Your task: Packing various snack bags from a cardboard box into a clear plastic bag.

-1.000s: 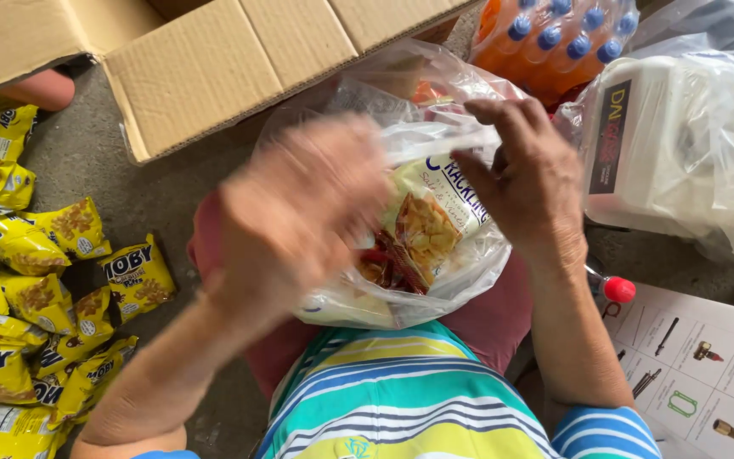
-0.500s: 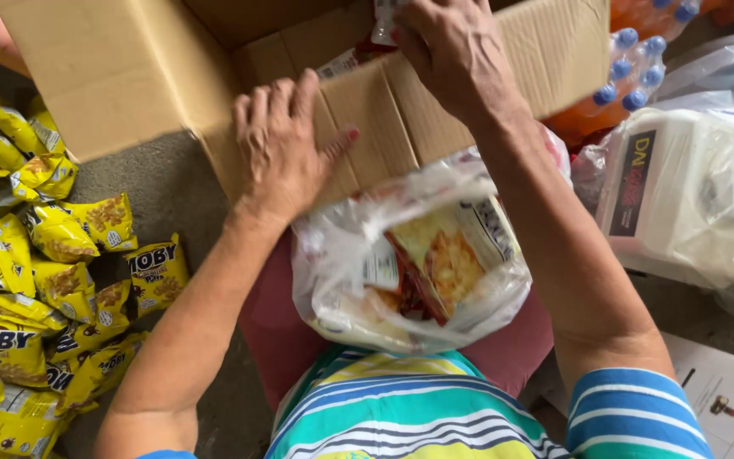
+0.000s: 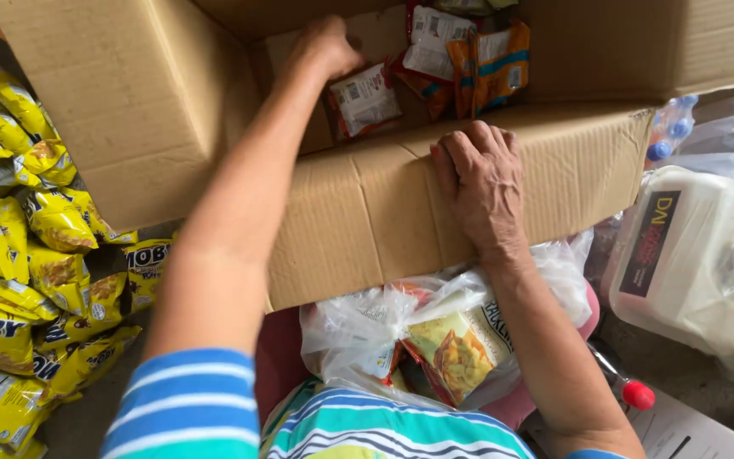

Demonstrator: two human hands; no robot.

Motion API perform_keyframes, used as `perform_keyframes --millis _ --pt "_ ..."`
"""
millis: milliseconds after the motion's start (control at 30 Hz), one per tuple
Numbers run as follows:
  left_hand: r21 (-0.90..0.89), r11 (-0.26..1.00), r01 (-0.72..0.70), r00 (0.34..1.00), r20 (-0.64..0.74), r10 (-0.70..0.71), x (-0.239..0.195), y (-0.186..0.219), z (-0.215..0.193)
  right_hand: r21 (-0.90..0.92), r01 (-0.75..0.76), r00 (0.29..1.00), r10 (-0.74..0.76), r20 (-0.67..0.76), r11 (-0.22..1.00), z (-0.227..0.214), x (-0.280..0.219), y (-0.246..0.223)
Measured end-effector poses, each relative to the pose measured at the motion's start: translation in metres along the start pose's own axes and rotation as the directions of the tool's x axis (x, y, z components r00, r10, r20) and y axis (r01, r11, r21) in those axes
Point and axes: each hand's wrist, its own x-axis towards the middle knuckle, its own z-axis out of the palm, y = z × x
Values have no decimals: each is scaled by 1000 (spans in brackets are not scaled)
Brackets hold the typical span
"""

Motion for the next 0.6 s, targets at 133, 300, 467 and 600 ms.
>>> perform_keyframes --millis 133,300,467,600 --pt "124 981 153 966 192 -174 11 -22 69 1 -17 1000 17 4 1000 -5 -1 -3" --pt "219 963 155 953 226 -204 -19 -9 68 25 -50 998 49 27 998 -10 -5 -13" --pt "-116 993 18 956 294 17 16 -49 136 33 -64 998 63 17 997 -9 -3 -11" --pt "125 992 19 971 234 -48 3 -27 131 54 -64 998 63 10 996 -8 -5 -11"
